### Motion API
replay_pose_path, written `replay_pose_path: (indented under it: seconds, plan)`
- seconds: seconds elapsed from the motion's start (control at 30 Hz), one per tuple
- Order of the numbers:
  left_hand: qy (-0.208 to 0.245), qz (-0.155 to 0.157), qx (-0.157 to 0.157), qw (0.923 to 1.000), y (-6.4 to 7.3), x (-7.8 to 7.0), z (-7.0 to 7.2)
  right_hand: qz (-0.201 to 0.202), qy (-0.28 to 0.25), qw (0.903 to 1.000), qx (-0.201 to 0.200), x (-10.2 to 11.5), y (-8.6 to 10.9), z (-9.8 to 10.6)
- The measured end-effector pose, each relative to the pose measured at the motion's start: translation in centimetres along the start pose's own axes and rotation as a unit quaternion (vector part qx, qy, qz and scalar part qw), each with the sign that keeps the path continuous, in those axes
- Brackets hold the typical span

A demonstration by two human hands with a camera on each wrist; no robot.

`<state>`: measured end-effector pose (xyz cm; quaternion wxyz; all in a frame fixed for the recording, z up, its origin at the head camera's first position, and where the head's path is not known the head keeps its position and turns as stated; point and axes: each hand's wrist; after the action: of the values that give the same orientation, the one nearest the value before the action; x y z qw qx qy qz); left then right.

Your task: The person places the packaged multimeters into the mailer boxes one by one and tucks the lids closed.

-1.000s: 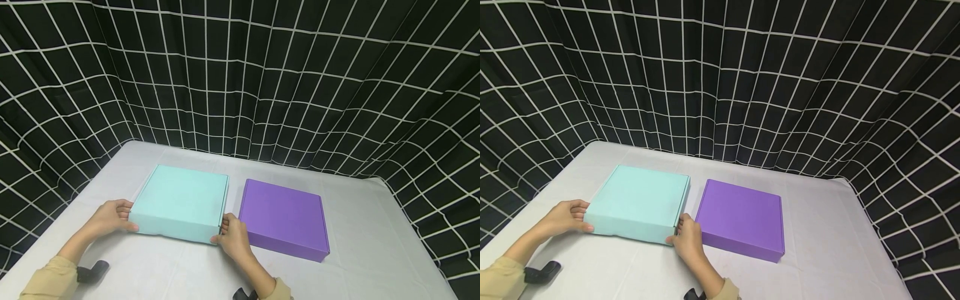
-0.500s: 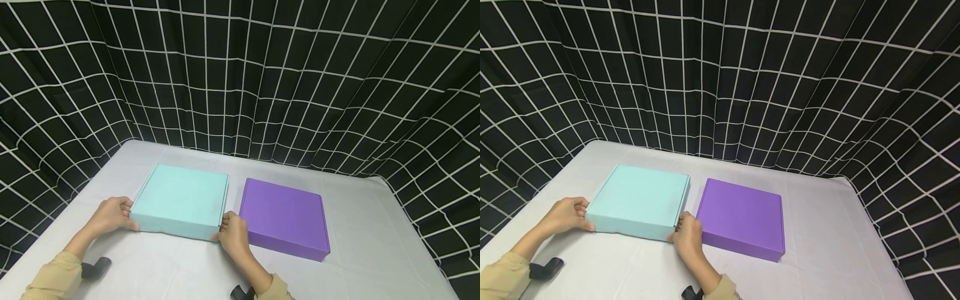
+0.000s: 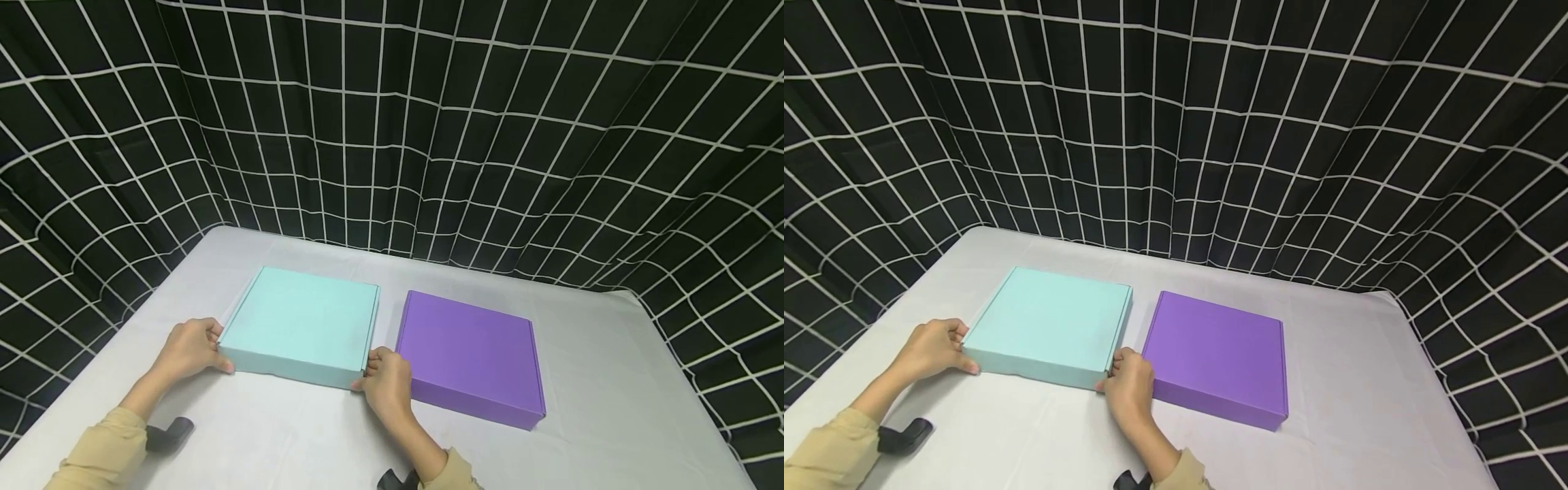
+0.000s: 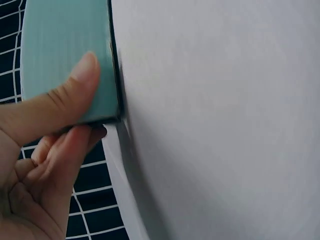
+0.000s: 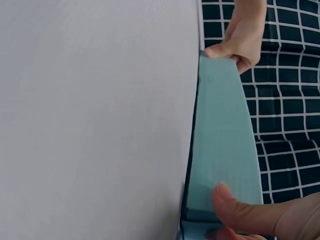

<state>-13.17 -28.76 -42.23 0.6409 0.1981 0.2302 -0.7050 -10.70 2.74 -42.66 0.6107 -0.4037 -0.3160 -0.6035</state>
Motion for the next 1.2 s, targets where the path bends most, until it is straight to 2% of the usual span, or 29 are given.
replay_pose_path:
  seconds: [0.2, 0.3, 0.53, 0.83, 0.97, 1.1, 1.2]
  plan:
    - [0.0, 0.01, -0.006, 0.9999, 0.0, -0.5, -0.1, -0.01, -0.015, 0.9998, -0.01, -0.1, 0.3, 0.0]
    - [-0.005, 0.024, -0.008, 0.9997, 0.1, -0.8, 0.1, -0.013, -0.02, 0.9997, -0.01, -0.1, 0.4, -0.2]
    - [-0.015, 0.037, -0.017, 0.9991, 0.1, -1.1, 0.1, 0.001, -0.024, 0.9997, -0.006, 0.0, 0.3, -0.2]
    - [-0.01, 0.043, -0.008, 0.999, -0.2, -0.7, 0.1, 0.037, 0.035, 0.9984, -0.023, 0.0, 0.4, -0.7]
    - [-0.01, 0.05, -0.003, 0.9987, 0.2, -0.5, 0.3, 0.066, 0.103, 0.9923, -0.021, 0.3, 0.6, -0.9]
    - [-0.013, 0.047, 0.001, 0.9988, 0.4, -0.3, 0.4, 0.079, 0.17, 0.9823, 0.013, 0.9, 0.6, -0.4]
    - [-0.016, 0.043, 0.005, 0.9989, 0.4, -0.4, 0.4, 0.05, 0.162, 0.9826, 0.076, 1.3, 0.4, 0.4]
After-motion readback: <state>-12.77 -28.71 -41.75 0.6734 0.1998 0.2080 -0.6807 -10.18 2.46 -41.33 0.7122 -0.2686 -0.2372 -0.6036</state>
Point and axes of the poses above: each hand's wrist, its own y-axis away from the middle knuckle, its own z-axis out of the back of the hand, x = y × z, and after that the axes turned 5 degrees about -z, right-handed
